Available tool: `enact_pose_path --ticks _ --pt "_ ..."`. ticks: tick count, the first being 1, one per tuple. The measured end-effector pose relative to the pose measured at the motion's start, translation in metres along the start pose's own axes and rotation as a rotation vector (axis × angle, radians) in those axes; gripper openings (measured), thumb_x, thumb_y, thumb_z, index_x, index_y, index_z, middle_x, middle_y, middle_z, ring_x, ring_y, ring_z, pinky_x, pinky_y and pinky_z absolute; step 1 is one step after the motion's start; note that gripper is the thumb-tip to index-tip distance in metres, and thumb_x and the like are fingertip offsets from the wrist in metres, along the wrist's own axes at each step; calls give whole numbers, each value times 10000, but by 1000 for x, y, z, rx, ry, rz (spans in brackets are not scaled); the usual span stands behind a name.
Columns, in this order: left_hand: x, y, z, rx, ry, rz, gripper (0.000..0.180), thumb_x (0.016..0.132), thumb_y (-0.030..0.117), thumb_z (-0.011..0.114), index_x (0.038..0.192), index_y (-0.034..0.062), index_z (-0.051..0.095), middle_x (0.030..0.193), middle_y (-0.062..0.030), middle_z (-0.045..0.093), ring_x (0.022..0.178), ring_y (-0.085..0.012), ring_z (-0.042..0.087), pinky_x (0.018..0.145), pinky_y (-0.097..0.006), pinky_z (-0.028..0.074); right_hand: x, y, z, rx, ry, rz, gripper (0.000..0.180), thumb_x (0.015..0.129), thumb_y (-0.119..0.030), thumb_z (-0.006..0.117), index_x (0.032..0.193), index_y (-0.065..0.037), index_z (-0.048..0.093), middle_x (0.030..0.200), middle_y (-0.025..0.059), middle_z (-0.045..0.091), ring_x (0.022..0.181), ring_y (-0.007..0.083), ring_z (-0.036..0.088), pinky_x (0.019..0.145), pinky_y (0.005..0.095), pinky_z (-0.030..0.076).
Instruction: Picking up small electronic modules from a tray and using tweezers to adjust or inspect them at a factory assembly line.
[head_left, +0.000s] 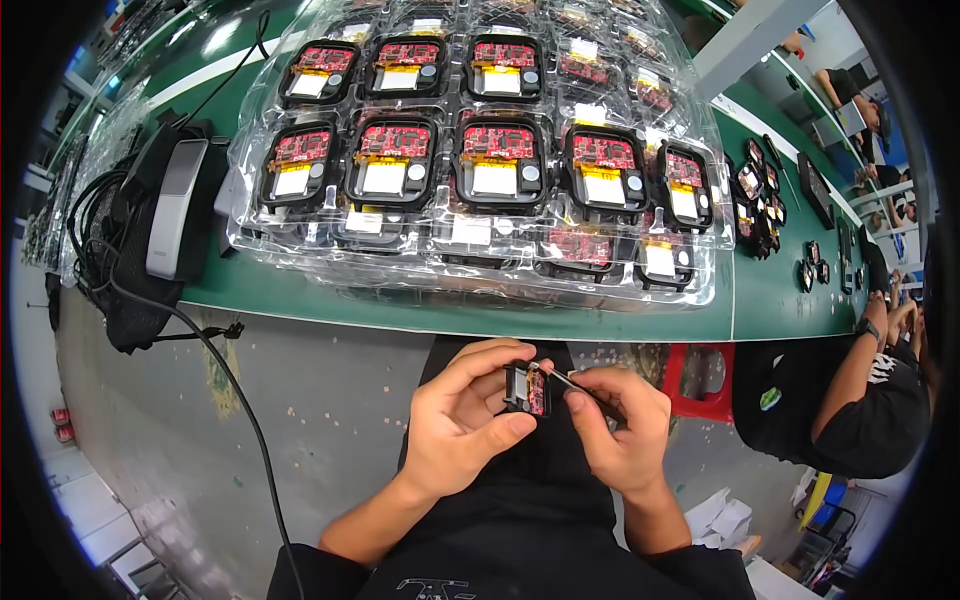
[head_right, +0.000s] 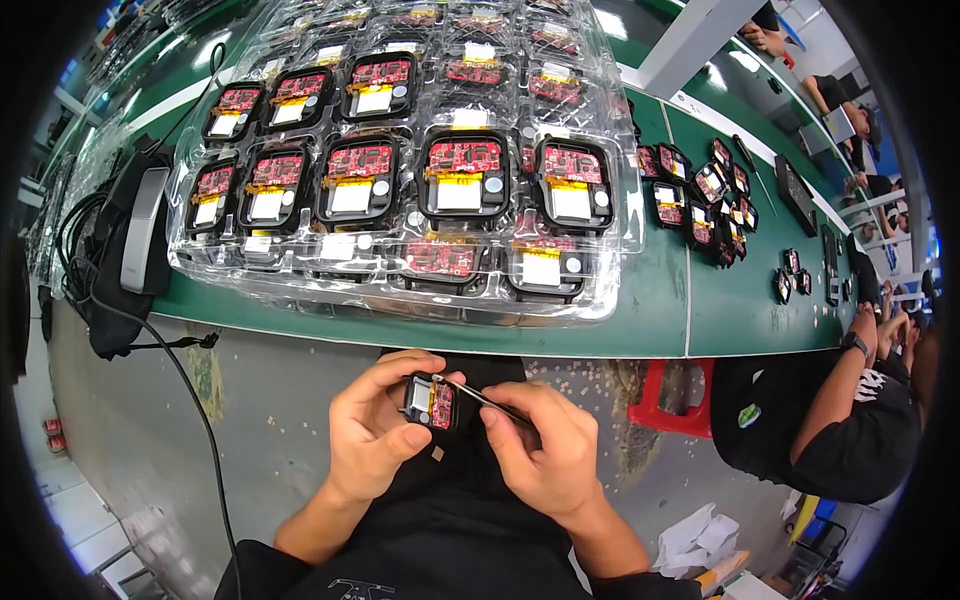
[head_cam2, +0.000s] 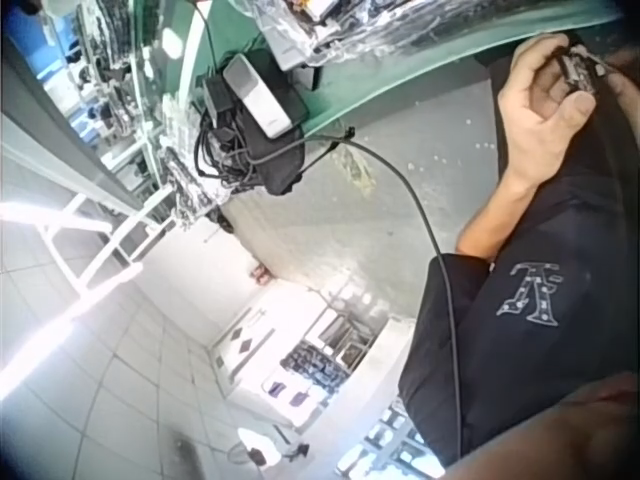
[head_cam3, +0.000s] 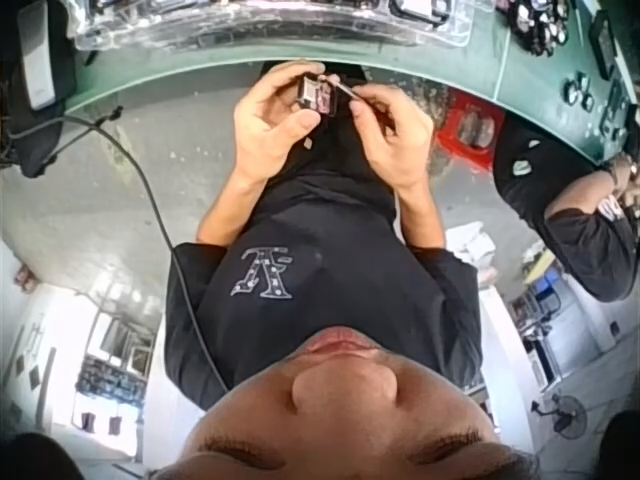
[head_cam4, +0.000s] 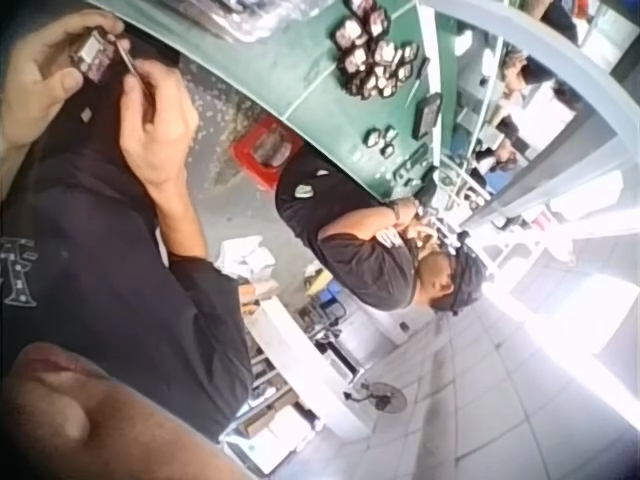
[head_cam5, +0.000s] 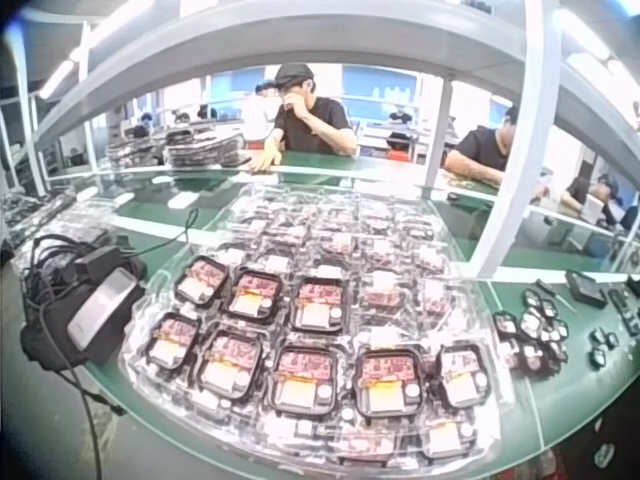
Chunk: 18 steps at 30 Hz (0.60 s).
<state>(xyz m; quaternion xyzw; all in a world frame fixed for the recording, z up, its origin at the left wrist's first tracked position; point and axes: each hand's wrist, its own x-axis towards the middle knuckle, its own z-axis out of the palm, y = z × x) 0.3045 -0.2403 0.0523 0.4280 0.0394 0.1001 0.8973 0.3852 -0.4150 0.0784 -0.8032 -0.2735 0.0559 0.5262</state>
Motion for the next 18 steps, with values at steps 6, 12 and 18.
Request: enact_pose_path --ticks 6,12,18 --pt "-1 1 14 32 161 -47 636 856 259 842 1305 -99 570 1329 -199 553 1213 -349 634 1052 -434 513 5 9 3 -353 128 -453 297 726 48 797 1002 -28 718 890 88 711 592 196 614 509 287 466" --pt "-4 -1 14 15 144 -82 614 861 227 835 1313 -90 566 1336 -193 549 1226 -338 626 1030 -414 528 4 11 6 -392 112 -489 287 702 55 803 970 -15 726 884 82 711 594 205 602 527 301 475" --pt "-9 -2 4 -31 51 -91 520 895 -15 753 1362 -78 532 1400 -144 481 1307 -287 569 1091 -397 497 3 10 7 -240 112 -325 268 708 57 808 949 -17 718 838 78 702 610 211 624 528 307 478"
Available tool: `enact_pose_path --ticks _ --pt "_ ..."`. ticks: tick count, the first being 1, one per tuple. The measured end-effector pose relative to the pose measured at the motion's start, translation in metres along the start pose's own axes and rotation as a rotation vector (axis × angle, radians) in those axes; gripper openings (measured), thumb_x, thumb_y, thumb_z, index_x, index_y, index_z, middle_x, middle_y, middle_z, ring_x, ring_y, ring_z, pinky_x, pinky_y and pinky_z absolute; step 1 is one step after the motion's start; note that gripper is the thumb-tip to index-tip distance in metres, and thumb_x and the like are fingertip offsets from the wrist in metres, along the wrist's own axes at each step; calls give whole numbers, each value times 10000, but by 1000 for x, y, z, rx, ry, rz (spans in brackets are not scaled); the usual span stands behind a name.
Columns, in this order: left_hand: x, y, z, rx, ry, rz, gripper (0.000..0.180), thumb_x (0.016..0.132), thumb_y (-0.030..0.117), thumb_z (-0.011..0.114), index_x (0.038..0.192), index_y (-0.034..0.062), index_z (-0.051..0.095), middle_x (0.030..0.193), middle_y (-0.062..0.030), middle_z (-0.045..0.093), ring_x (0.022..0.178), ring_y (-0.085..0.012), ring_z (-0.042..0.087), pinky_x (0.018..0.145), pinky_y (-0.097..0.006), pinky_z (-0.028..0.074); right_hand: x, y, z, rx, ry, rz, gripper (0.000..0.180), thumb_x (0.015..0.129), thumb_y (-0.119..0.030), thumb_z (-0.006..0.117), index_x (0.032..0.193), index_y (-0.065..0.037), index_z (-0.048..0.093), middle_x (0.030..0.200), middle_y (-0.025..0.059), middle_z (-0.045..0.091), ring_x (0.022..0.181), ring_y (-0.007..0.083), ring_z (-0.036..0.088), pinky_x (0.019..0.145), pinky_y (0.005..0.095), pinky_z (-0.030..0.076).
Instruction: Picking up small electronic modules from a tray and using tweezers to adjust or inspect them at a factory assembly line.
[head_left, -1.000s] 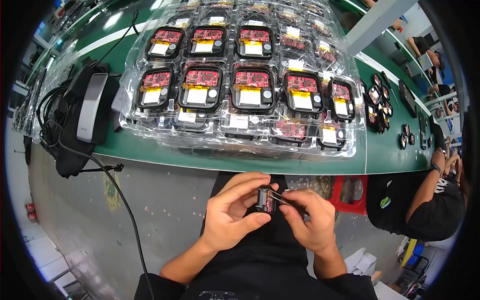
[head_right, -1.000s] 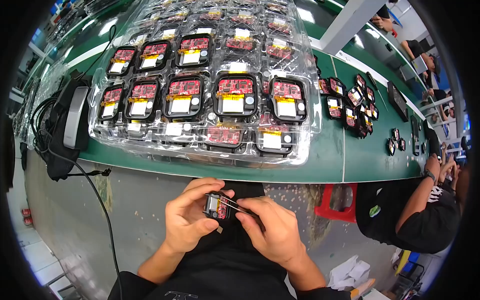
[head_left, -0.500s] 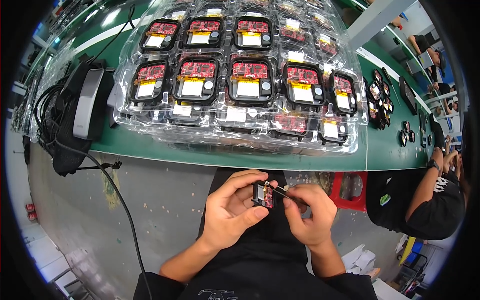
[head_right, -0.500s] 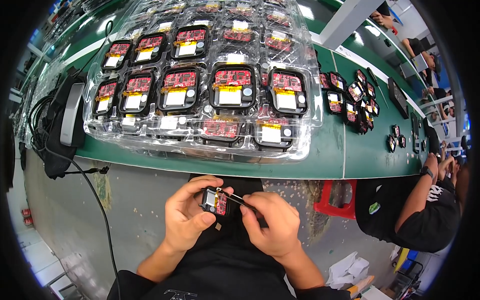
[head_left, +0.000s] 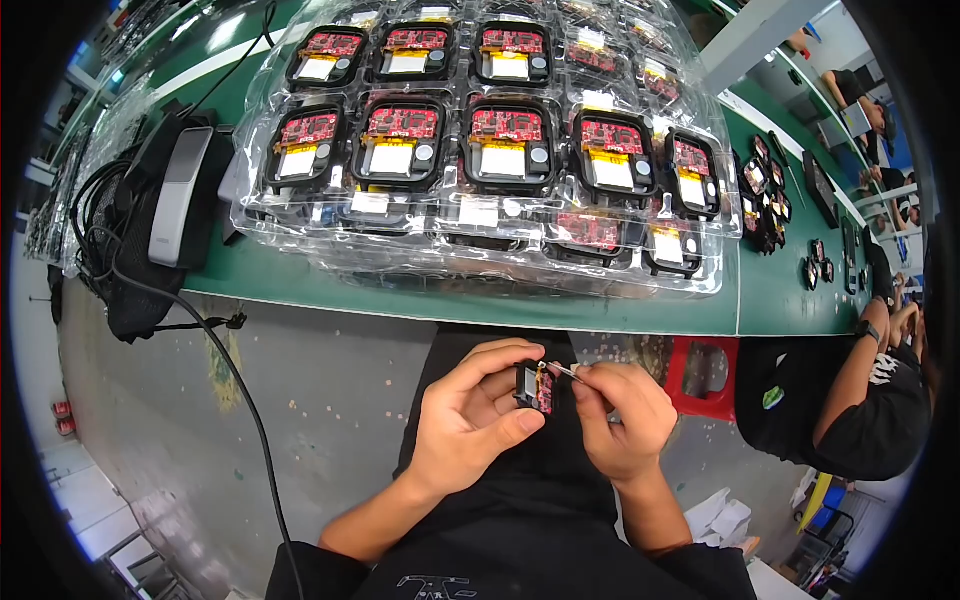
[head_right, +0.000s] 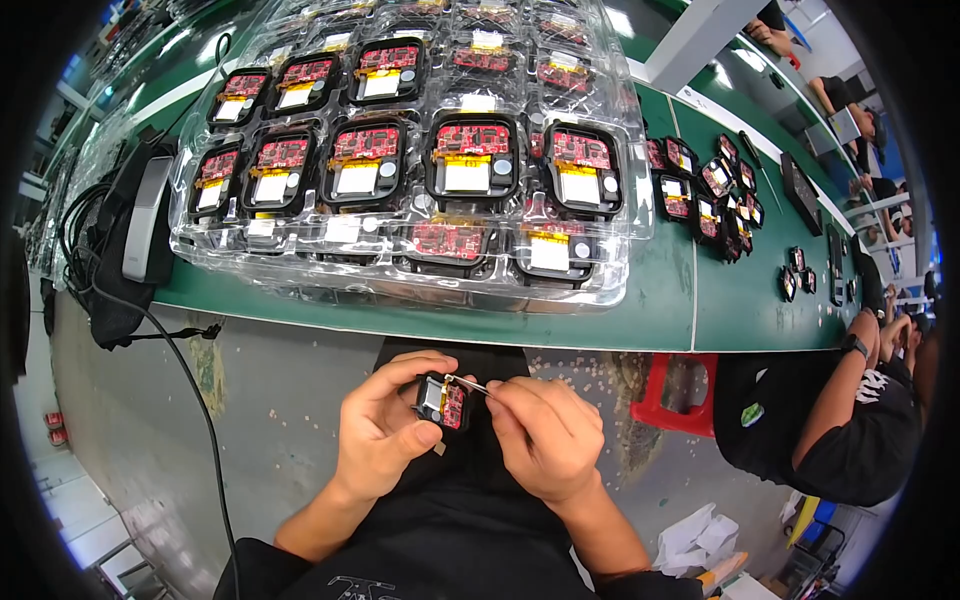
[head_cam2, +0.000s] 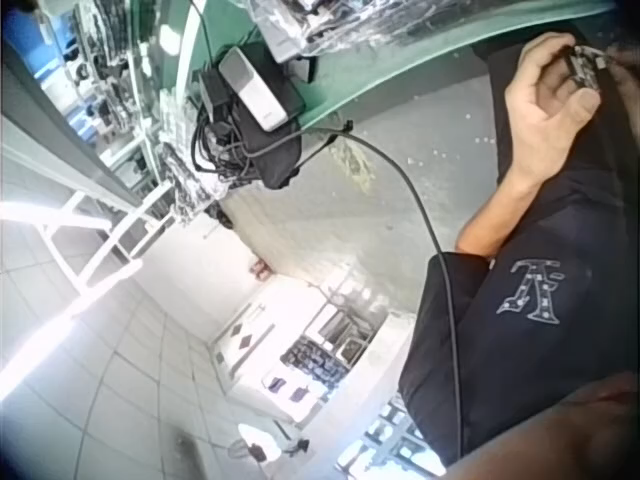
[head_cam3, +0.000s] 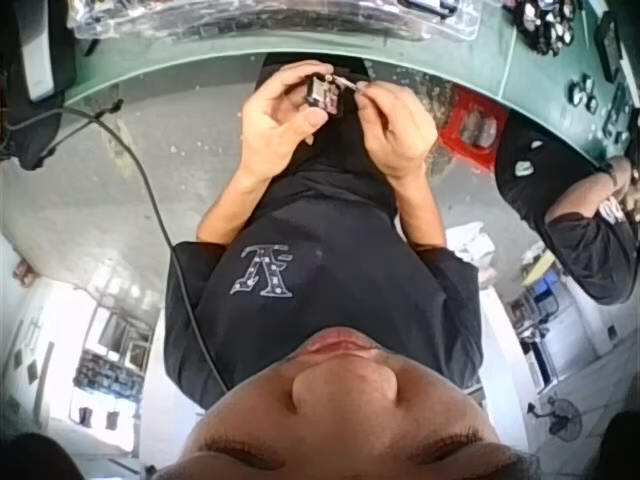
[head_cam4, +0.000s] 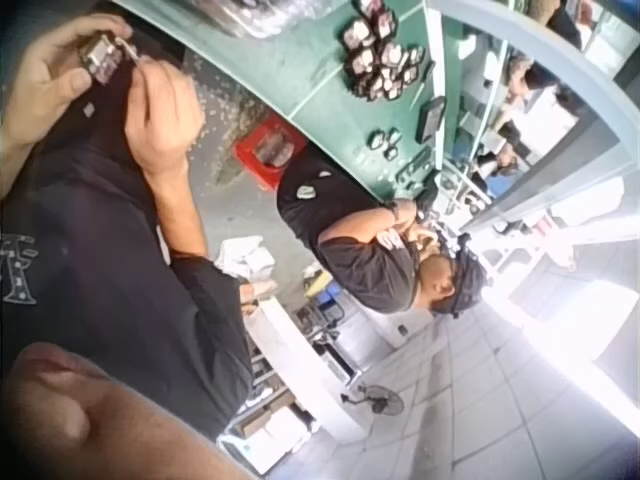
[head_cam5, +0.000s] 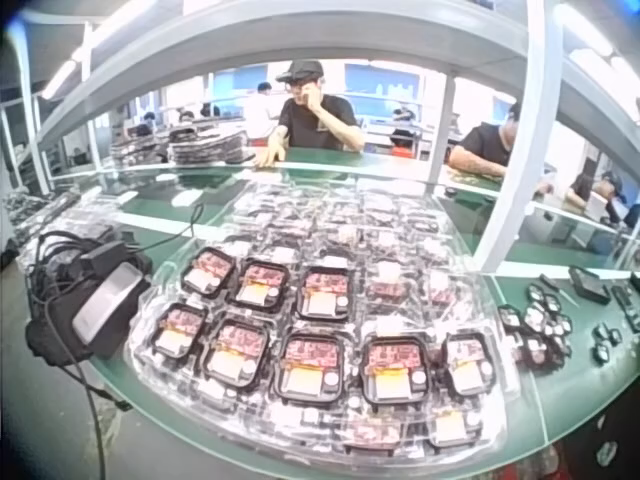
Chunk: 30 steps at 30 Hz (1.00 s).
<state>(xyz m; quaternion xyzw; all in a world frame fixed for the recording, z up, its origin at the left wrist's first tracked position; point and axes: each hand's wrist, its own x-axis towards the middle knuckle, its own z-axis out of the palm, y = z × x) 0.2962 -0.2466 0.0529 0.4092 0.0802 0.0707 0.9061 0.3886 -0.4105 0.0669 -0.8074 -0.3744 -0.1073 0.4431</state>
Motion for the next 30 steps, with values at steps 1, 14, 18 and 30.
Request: enact_pose_path --ticks 1,14,18,30 --pt "0 -1 -1 0 1 1 520 895 -15 753 1362 -78 532 1400 -144 481 1307 -287 569 1091 -397 497 0 0 -1 1 -1 -1 268 708 57 808 949 -17 718 838 78 702 610 211 624 528 307 478" --pt "-2 -4 2 55 95 14 581 889 210 809 1324 -80 555 1340 -188 554 1239 -349 619 1057 -446 509 -5 7 6 -147 46 -199 298 682 26 839 960 -36 750 873 53 702 612 185 588 524 294 439" --pt "-2 -7 -7 4 8 20 509 904 -17 743 1365 -65 534 1408 -147 480 1279 -268 579 1063 -384 511 -3 7 6 -175 31 -217 289 684 28 834 953 -37 752 872 52 702 605 178 577 522 291 437" --pt "-6 -12 -10 -8 58 9 506 909 5 747 1360 -76 533 1394 -154 500 1270 -268 585 1058 -382 511 -6 9 13 -187 38 -226 348 641 40 808 972 -48 748 888 44 700 626 181 580 558 299 440"
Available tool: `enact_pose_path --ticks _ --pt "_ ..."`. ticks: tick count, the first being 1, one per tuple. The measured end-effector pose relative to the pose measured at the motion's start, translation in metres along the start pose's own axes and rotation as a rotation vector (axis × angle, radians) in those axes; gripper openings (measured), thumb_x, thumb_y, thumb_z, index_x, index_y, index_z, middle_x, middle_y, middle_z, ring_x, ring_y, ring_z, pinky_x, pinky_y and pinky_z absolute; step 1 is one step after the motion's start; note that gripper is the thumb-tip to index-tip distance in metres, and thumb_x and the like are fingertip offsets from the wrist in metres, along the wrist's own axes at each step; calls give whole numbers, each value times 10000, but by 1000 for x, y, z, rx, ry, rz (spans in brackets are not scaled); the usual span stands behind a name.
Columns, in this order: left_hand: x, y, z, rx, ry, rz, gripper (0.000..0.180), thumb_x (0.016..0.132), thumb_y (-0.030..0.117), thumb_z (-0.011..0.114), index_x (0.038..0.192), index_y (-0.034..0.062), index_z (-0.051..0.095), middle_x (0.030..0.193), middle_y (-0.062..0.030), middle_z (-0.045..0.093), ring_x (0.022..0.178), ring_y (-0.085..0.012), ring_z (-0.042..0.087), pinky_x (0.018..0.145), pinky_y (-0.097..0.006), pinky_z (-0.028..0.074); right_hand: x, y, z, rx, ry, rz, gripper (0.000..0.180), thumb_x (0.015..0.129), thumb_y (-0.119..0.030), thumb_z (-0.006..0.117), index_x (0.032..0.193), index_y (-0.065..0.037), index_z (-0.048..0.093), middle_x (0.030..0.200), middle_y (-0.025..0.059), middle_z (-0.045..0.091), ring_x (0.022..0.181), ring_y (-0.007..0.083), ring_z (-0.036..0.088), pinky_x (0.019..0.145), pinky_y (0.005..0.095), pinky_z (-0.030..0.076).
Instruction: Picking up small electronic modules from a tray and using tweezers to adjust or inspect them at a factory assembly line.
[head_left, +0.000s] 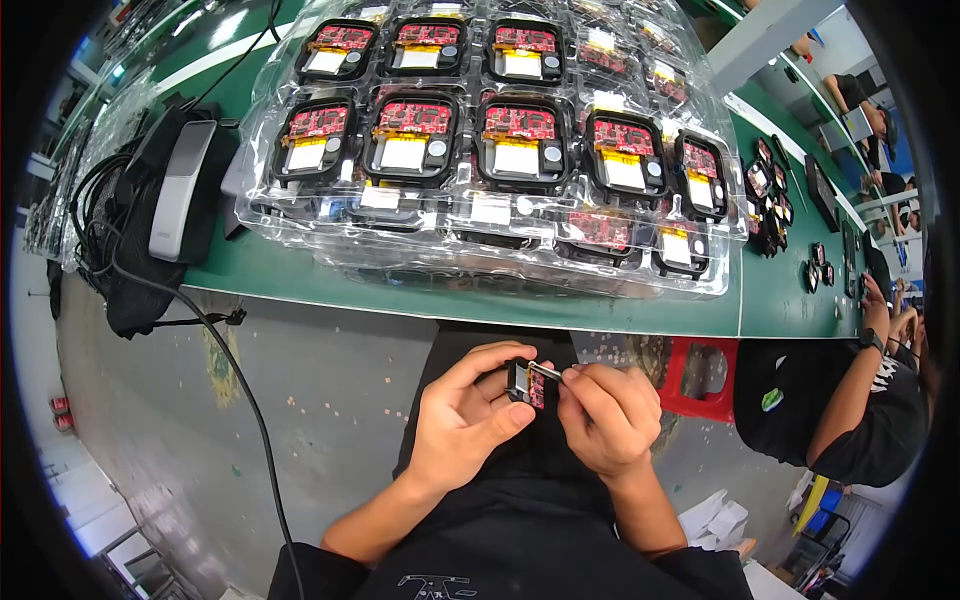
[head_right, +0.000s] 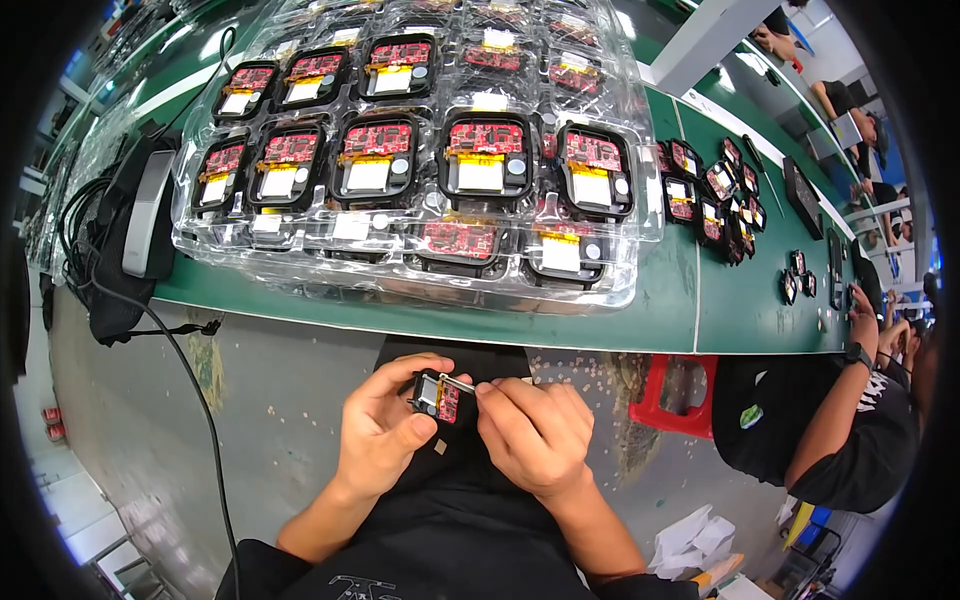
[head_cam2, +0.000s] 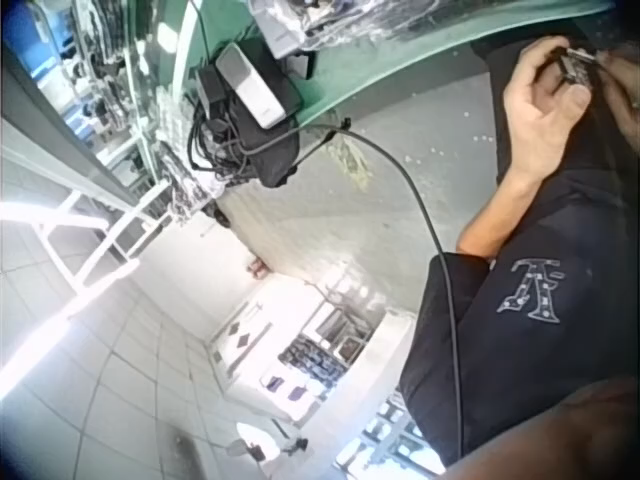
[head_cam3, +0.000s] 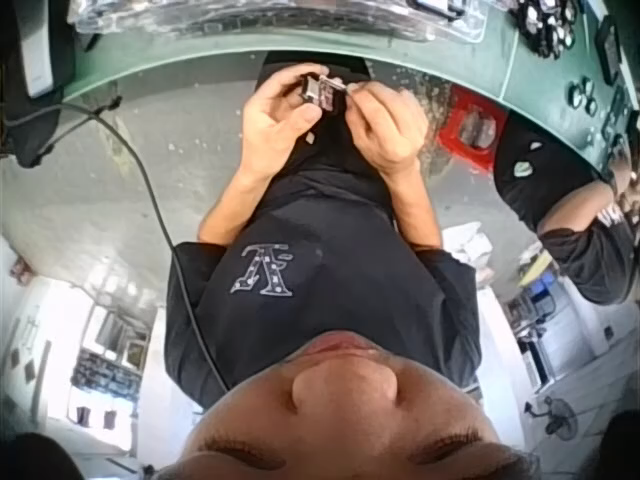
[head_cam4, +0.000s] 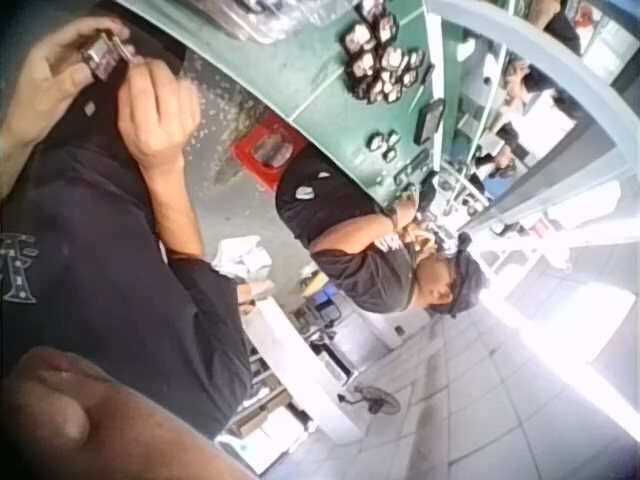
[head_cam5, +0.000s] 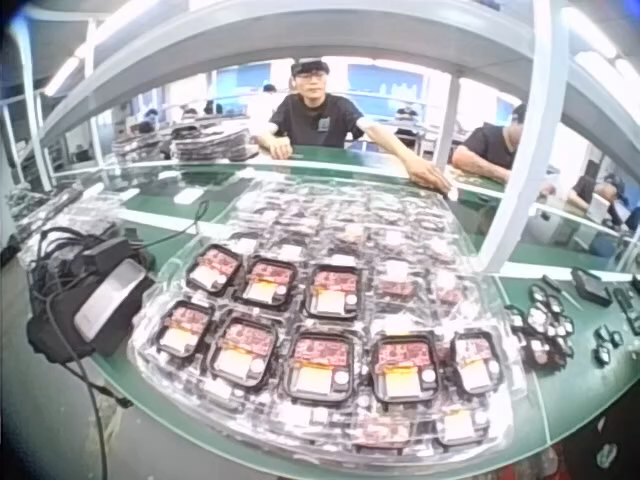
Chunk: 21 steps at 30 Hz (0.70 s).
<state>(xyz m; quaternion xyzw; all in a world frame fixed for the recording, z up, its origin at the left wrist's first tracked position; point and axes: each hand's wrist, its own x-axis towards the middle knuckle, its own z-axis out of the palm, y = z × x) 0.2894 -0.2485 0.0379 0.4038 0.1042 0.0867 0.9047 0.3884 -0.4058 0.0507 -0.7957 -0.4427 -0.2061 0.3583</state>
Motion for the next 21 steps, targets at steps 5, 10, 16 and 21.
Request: enact_pose_path --ticks 5,10,16,21 --pt "1 3 6 31 81 -1 600 891 196 806 1345 -91 538 1340 -196 574 1241 -343 617 1047 -426 512 -1 -2 -1 -11 -6 13 342 650 33 808 976 -50 747 888 41 700 629 181 577 569 307 417" --pt "-1 1 -1 -4 -5 -25 504 907 6 750 1357 -72 537 1386 -154 507 1262 -274 589 1054 -382 515 -5 0 0 -28 8 13 320 663 23 814 968 -50 749 887 39 700 636 182 577 581 313 397" --pt "-2 0 -1 -16 13 -20 506 906 3 750 1362 -63 540 1393 -150 507 1250 -267 592 1042 -370 522 -5 -1 2 9 -22 15 293 677 24 821 955 -38 751 885 42 702 637 182 576 576 317 408" --pt "-4 -1 -3 -10 5 -40 498 913 1 741 1363 -66 537 1392 -150 506 1270 -271 586 1059 -376 509 -4 -3 3 25 -13 38 274 679 31 825 935 -32 749 874 51 701 622 189 573 568 317 414"
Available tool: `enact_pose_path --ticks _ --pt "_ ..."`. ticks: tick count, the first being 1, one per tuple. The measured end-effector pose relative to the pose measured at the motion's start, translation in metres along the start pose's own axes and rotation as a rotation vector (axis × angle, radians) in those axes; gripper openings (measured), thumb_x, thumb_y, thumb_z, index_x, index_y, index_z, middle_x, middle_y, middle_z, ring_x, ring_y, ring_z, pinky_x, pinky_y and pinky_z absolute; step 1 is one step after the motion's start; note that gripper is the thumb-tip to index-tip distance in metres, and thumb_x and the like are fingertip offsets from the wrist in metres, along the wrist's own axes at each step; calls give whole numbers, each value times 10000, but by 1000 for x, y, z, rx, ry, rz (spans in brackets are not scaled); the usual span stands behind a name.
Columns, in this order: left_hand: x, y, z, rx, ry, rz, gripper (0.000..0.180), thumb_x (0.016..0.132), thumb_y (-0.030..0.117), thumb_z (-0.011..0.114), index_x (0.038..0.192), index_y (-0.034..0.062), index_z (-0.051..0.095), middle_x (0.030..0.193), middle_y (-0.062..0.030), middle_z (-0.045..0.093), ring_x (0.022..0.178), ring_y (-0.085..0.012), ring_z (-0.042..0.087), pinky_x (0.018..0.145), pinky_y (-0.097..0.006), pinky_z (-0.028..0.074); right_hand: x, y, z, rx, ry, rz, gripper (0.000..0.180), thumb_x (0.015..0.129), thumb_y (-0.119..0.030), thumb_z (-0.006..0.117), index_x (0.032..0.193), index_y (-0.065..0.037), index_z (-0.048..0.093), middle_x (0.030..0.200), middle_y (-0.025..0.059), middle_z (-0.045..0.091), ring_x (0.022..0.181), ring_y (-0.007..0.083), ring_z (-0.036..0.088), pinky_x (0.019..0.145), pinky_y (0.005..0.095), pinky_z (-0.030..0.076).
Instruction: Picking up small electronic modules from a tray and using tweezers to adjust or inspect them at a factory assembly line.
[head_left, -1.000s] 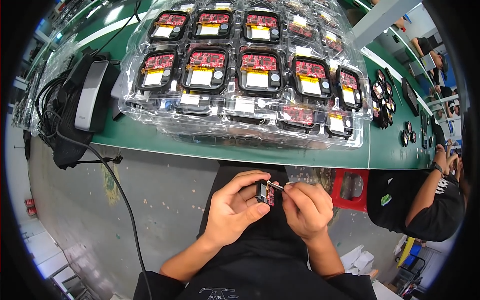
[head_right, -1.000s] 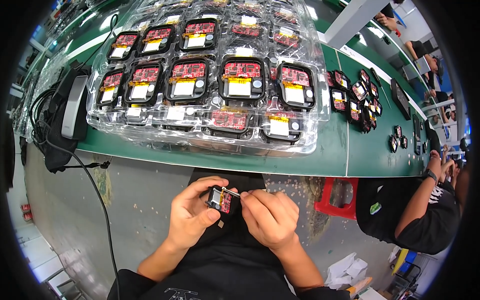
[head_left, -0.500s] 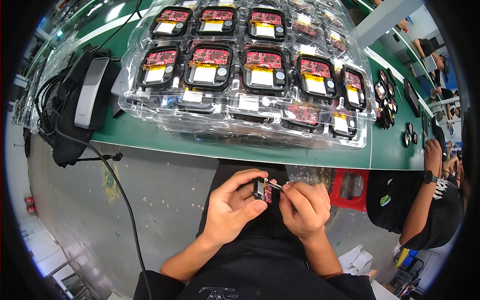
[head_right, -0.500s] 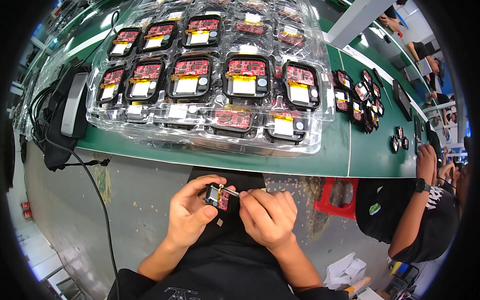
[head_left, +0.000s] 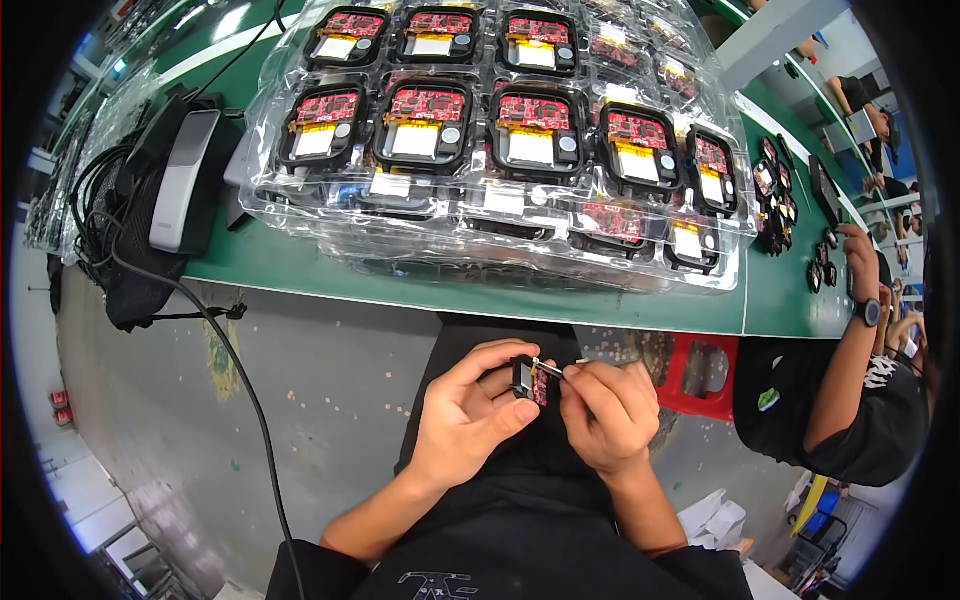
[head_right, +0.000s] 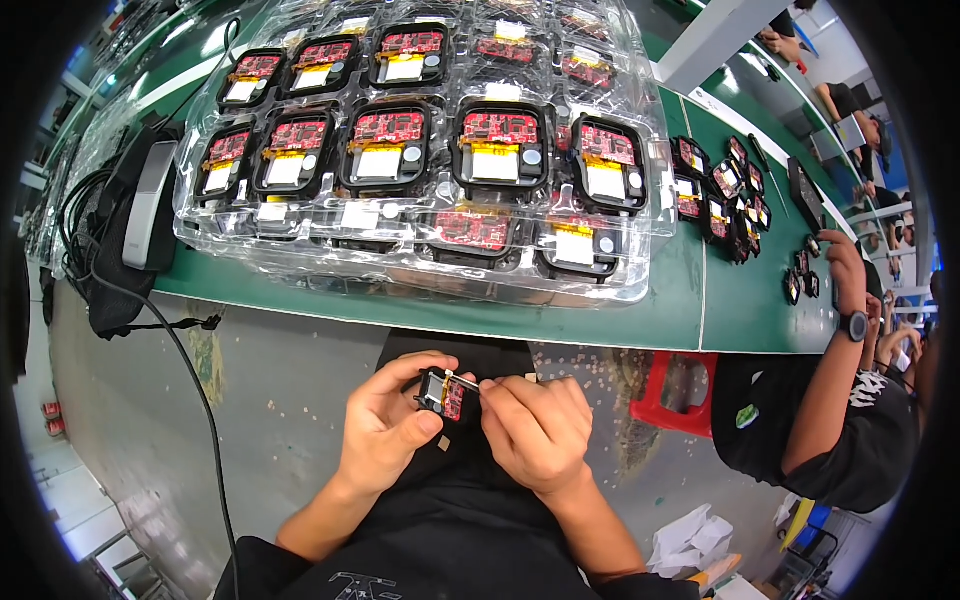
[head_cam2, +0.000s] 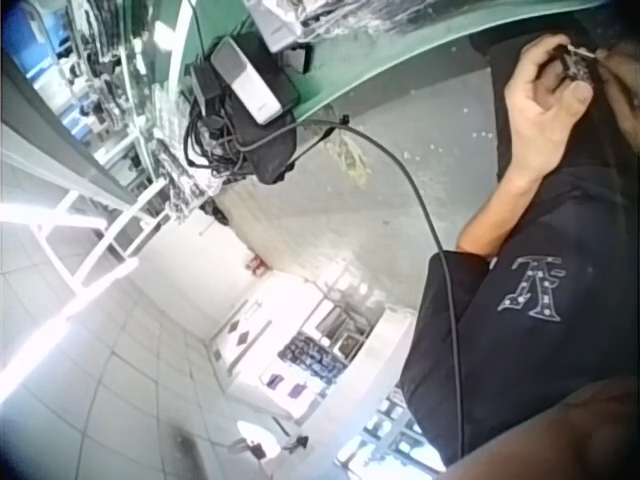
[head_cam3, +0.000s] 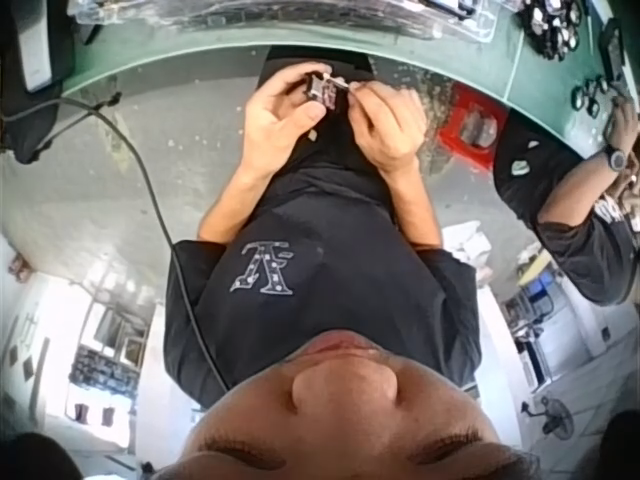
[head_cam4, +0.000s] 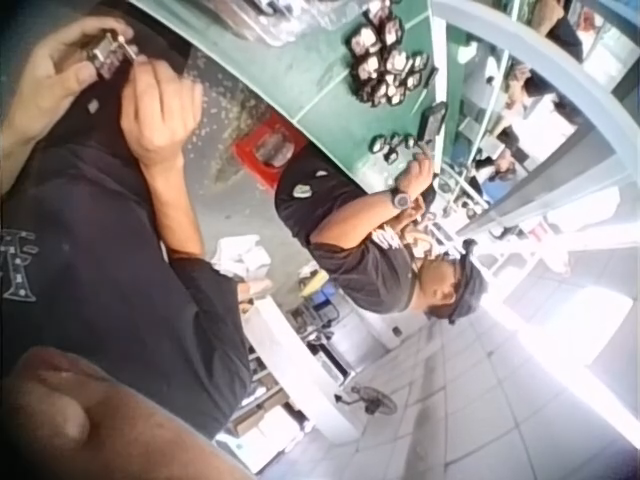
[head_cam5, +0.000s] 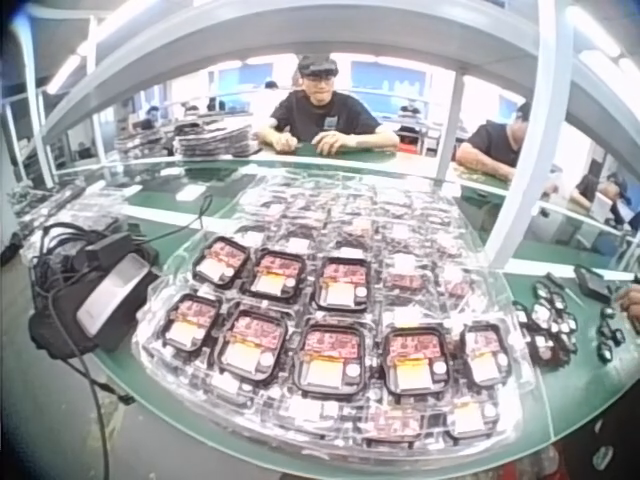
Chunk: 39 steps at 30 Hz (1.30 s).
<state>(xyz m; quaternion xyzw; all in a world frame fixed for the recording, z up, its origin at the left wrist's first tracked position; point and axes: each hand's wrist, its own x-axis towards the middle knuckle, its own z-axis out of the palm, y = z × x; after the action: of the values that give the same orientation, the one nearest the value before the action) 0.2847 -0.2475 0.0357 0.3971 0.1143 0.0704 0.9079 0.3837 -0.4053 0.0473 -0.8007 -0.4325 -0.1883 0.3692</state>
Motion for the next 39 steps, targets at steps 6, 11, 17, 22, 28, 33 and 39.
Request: enact_pose_path --ticks 6,11,17,22,28,33,39 --pt "1 4 5 3 -2 -31 491 914 -12 733 1360 -70 536 1374 -141 504 1279 -275 586 1065 -384 506 -1 2 -6 47 -24 40 271 672 55 802 922 -31 742 857 63 701 616 198 592 568 322 427" --pt "2 0 6 44 22 24 503 905 65 759 1341 -75 551 1355 -156 528 1263 -308 604 983 -363 548 3 2 -8 169 -52 132 253 677 57 790 906 -36 735 841 67 705 639 209 625 587 326 454" --pt "2 5 5 69 12 -11 504 896 43 757 1344 -74 558 1367 -148 516 1248 -286 607 926 -336 562 4 6 -13 185 -105 143 255 682 52 790 912 -41 733 834 64 710 644 212 635 598 328 461" --pt "1 3 4 95 34 13 538 885 133 797 1329 -79 578 1352 -163 534 1183 -276 639 749 -296 609 3 7 -12 174 -128 121 266 681 54 788 921 -46 729 838 60 709 638 209 627 589 328 447" --pt "2 5 7 116 35 -13 515 891 120 783 1318 -87 584 1369 -163 529 1065 -201 630 715 -272 589 0 6 -11 91 -93 50 305 665 57 784 941 -53 720 854 53 704 625 199 602 575 329 425" --pt "2 -1 1 128 59 29 493 903 105 760 1322 -84 581 1368 -163 531 1124 -220 629 753 -277 590 1 3 -11 94 -90 89 301 664 50 791 938 -53 720 857 51 702 624 204 603 575 327 430" --pt "1 5 1 79 8 -78 480 911 -19 732 1353 -68 552 1381 -128 500 1231 -235 601 1046 -364 522 -3 5 -7 102 -79 81 291 676 57 792 937 -47 720 855 58 701 629 207 615 580 327 444"
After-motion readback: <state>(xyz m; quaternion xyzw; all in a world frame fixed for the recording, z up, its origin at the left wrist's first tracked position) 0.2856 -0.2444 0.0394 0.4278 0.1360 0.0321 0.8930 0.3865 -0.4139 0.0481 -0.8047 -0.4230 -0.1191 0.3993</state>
